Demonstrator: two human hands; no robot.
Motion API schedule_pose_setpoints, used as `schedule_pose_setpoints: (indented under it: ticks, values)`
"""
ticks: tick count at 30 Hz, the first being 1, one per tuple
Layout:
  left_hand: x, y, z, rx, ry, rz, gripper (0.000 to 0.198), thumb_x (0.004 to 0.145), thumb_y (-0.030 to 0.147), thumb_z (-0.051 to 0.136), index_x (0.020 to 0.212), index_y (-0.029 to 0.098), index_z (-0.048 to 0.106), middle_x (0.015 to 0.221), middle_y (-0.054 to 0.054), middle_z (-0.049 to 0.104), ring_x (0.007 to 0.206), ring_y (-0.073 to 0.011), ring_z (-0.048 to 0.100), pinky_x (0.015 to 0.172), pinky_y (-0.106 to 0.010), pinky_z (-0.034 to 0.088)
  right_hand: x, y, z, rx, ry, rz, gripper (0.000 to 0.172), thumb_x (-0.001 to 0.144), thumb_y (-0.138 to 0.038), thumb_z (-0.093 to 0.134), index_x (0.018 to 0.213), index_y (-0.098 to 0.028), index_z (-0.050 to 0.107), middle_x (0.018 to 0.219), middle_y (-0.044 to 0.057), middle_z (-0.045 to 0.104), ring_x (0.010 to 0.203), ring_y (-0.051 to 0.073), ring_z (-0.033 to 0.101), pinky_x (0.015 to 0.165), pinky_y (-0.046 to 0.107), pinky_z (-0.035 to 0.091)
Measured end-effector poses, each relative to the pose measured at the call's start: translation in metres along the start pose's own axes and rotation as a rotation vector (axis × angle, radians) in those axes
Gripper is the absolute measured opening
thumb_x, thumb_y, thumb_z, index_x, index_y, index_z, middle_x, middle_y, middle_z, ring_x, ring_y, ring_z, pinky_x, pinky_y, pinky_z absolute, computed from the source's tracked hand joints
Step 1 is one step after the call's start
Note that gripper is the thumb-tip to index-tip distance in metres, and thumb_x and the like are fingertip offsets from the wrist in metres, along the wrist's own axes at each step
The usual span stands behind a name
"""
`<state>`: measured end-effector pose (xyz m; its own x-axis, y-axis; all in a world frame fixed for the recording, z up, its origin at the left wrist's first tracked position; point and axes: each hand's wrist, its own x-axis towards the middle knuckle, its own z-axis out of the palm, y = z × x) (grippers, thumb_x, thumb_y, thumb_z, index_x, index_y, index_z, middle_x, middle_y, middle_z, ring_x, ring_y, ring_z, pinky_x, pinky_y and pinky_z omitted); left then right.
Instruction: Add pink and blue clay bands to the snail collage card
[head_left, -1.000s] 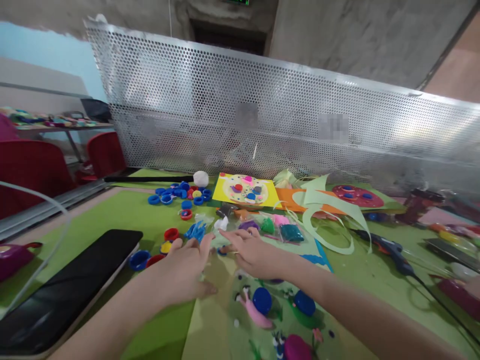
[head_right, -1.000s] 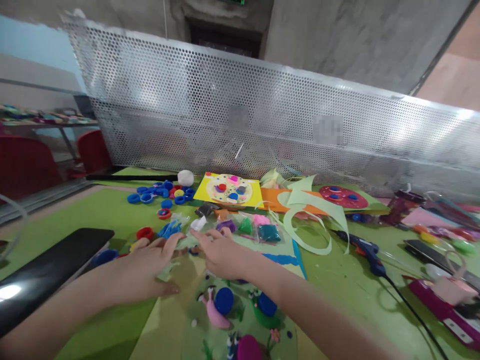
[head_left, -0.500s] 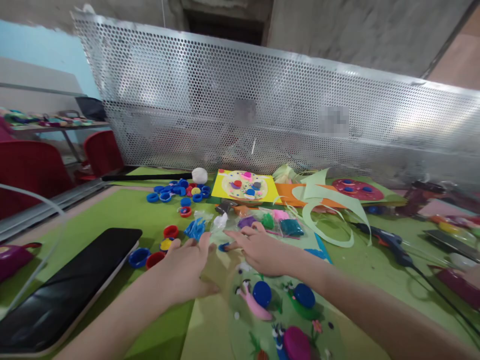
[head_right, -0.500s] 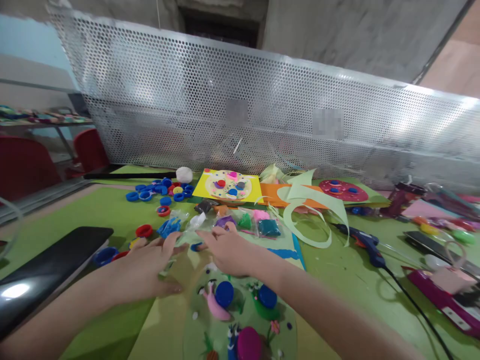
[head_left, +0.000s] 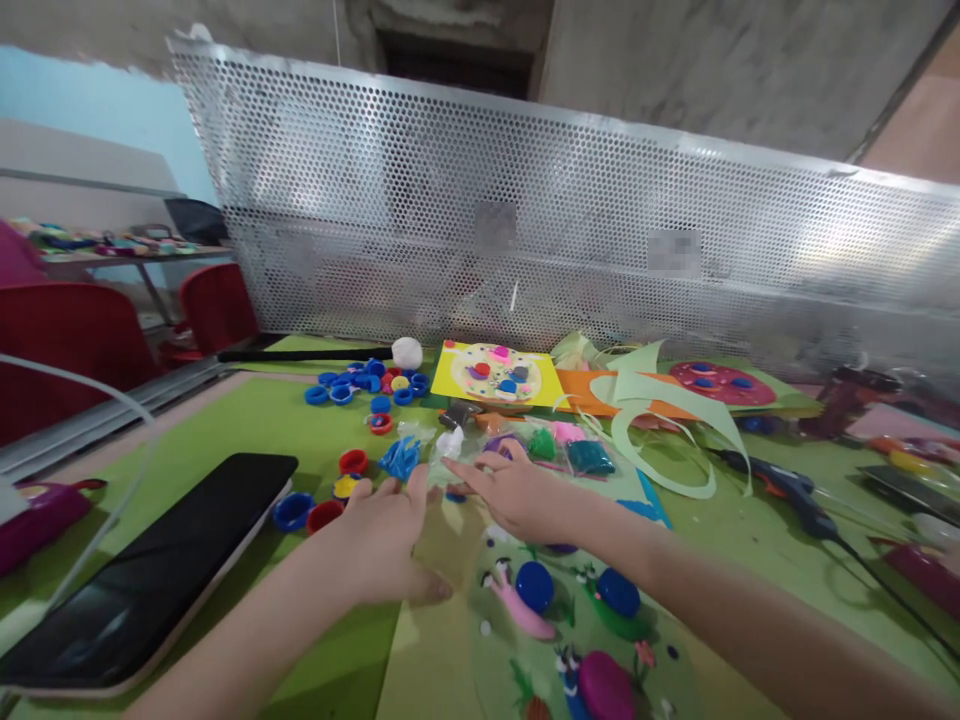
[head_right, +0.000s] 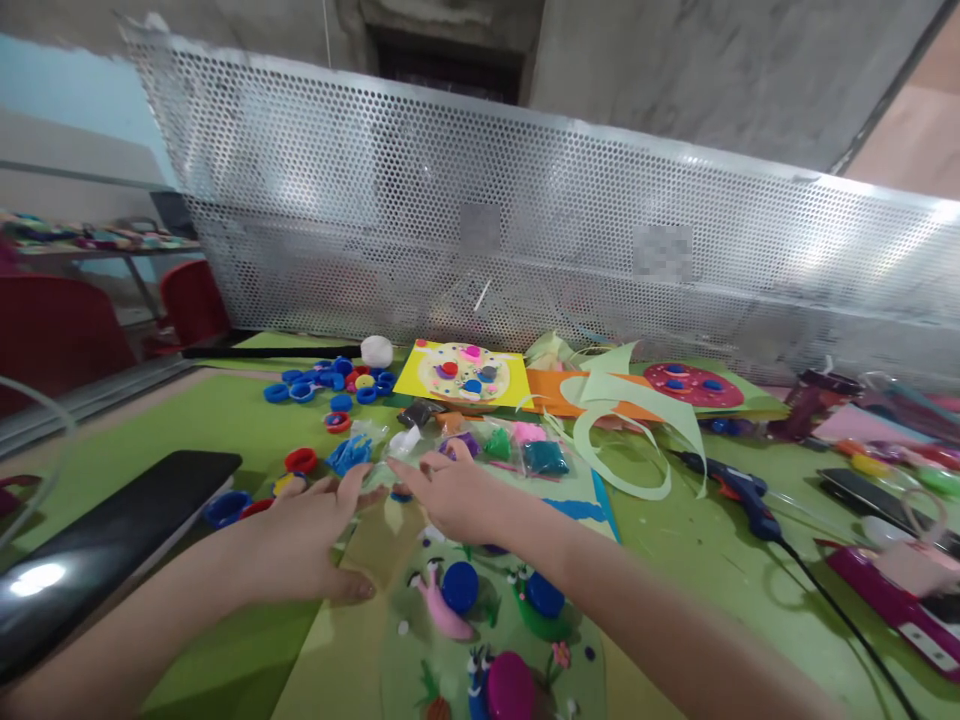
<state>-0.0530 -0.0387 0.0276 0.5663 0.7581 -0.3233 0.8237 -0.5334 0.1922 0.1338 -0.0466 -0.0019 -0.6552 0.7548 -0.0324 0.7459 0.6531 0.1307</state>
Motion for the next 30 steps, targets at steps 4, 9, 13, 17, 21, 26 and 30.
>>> schedule_pose_setpoints:
  ticks: [4, 9, 13, 17, 21, 26, 30]
  values:
    - [-0.002, 0.005, -0.002, 0.028, 0.01, -0.008, 0.094, 0.058, 0.053, 0.06, 0.132, 0.002, 0.032, 0.114, -0.022, 0.059, 0.109, -0.0382, 0.047, 0.091, -0.053, 0.034, -0.007, 0.003, -0.003, 0.024, 0.006, 0.024, 0.059, 0.083, -0.006, 0.038, 0.14, -0.002, 0.024, 0.101, 0.021, 0.062, 0.1, 0.028, 0.05, 0.09, 0.047, 0.031]
    - [-0.003, 0.004, -0.001, 0.03, 0.019, 0.028, 0.082, 0.056, 0.05, 0.062, 0.126, 0.013, 0.043, 0.129, -0.017, 0.05, 0.114, -0.0388, 0.045, 0.092, -0.053, 0.034, -0.015, 0.01, -0.006, 0.276, 0.096, 0.034, 0.061, 0.083, -0.005, 0.035, 0.142, -0.012, 0.02, 0.106, 0.012, 0.065, 0.105, 0.025, 0.046, 0.095, 0.047, 0.026]
    - [-0.002, 0.003, 0.001, 0.039, 0.032, 0.025, 0.082, 0.056, 0.052, 0.062, 0.127, 0.015, 0.043, 0.131, -0.017, 0.049, 0.116, -0.0393, 0.044, 0.094, -0.054, 0.034, -0.012, 0.011, -0.01, 0.605, 0.161, 0.135, 0.058, 0.085, -0.007, 0.035, 0.141, -0.02, 0.022, 0.114, 0.003, 0.062, 0.124, 0.023, 0.033, 0.103, 0.045, 0.02]
    - [-0.003, 0.004, 0.0, 0.033, 0.024, 0.011, 0.089, 0.055, 0.052, 0.062, 0.131, 0.014, 0.037, 0.129, -0.016, 0.051, 0.116, -0.0383, 0.044, 0.094, -0.053, 0.034, -0.005, 0.007, -0.012, 0.836, 0.043, 0.258, 0.06, 0.084, -0.011, 0.041, 0.14, -0.019, 0.023, 0.122, 0.005, 0.059, 0.127, 0.024, 0.032, 0.106, 0.048, 0.013]
    - [-0.004, 0.005, -0.001, 0.047, 0.004, 0.013, 0.088, 0.055, 0.052, 0.063, 0.13, 0.015, 0.038, 0.127, -0.016, 0.053, 0.114, -0.0377, 0.045, 0.094, -0.054, 0.033, -0.005, 0.008, -0.007, 0.968, -0.018, 0.353, 0.063, 0.081, -0.011, 0.044, 0.14, -0.021, 0.023, 0.116, 0.003, 0.063, 0.099, 0.021, 0.055, 0.093, 0.042, 0.034]
    - [-0.004, 0.003, 0.0, 0.034, 0.031, 0.03, 0.082, 0.057, 0.051, 0.061, 0.127, 0.013, 0.042, 0.119, -0.017, 0.057, 0.113, -0.0388, 0.046, 0.092, -0.054, 0.034, 0.0, 0.02, 0.0, 1.045, 0.002, 0.483, 0.057, 0.082, -0.015, 0.042, 0.136, -0.01, 0.025, 0.104, 0.008, 0.069, 0.058, 0.014, 0.053, 0.055, 0.027, 0.041]
    - [-0.004, 0.002, -0.001, 0.025, 0.019, 0.042, 0.086, 0.059, 0.056, 0.057, 0.13, 0.011, 0.04, 0.131, -0.019, 0.049, 0.116, -0.0402, 0.042, 0.093, -0.055, 0.033, 0.004, 0.02, -0.012, 1.006, 0.088, 0.483, 0.052, 0.084, -0.015, 0.041, 0.134, -0.01, 0.029, 0.103, 0.008, 0.069, 0.067, 0.015, 0.055, 0.06, 0.028, 0.041]
